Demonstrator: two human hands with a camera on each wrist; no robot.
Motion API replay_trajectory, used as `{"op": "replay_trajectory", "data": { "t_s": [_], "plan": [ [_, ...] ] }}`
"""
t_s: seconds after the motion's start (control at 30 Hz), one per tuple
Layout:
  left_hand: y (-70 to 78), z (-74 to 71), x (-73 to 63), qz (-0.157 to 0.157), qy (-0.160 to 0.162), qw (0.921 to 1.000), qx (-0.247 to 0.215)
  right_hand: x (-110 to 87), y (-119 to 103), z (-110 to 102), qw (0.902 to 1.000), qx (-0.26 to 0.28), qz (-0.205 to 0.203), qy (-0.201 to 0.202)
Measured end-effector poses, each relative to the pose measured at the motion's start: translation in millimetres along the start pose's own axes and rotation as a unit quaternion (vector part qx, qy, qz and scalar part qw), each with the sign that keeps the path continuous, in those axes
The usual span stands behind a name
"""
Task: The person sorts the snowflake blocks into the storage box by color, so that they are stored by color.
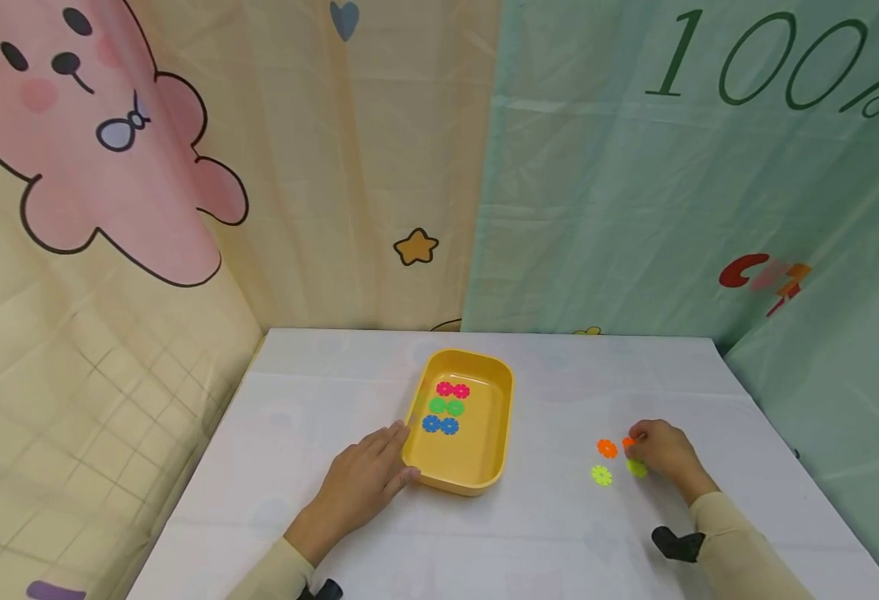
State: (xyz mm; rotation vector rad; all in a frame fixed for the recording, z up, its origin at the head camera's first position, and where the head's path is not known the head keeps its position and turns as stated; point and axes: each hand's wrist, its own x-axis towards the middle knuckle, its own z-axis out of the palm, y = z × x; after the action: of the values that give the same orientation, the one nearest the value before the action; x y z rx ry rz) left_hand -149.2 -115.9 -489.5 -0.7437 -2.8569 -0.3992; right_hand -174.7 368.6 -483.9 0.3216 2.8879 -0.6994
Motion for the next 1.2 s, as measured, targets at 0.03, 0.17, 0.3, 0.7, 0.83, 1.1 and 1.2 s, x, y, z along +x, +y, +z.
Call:
{"op": "replay_trajectory", "data": {
  "t_s": [0.03, 0.17, 0.3, 0.7, 0.83, 1.1, 1.2],
  "plan": [
    [-0.2, 0.1, 0.0, 0.001, 0.001, 1.0, 0.0, -0.1, -0.1, 0.3, 1.0, -0.001, 0.002, -0.001],
    [-1.4, 1.1, 0.4, 0.006, 0.011, 0.9999, 0.001, -0.5, -1.0, 0.6, 0.9999, 0.0, 0.012, -0.006],
    [-2.2, 1.2, 0.3, 0.008, 0.016, 0.9998, 0.0, -0.5, -2.9, 0.2, 0.9998, 0.0, 0.019, -0.01],
    [-1.7, -0.5, 0.1, 0.004, 0.012, 0.9999, 0.002, -1.0, -4.1, 0.1, 0.9984, 0.03, 0.04, -0.026],
    [-1.7, -0.5, 0.0, 0.004, 0.012, 0.9999, 0.004, -1.8, -4.4, -0.2, 0.9974, 0.046, 0.047, -0.029],
    [-1.6, -0.6, -0.7, 0.001, 0.014, 0.9999, 0.002, 0.0, -4.5, 0.7, 0.9967, 0.064, 0.039, -0.031],
    [-1.7, -0.3, -0.5, 0.0, 0.012, 0.9999, 0.003, 0.6, -4.1, 0.5, 0.9951, 0.086, 0.041, -0.025]
  ]
}}
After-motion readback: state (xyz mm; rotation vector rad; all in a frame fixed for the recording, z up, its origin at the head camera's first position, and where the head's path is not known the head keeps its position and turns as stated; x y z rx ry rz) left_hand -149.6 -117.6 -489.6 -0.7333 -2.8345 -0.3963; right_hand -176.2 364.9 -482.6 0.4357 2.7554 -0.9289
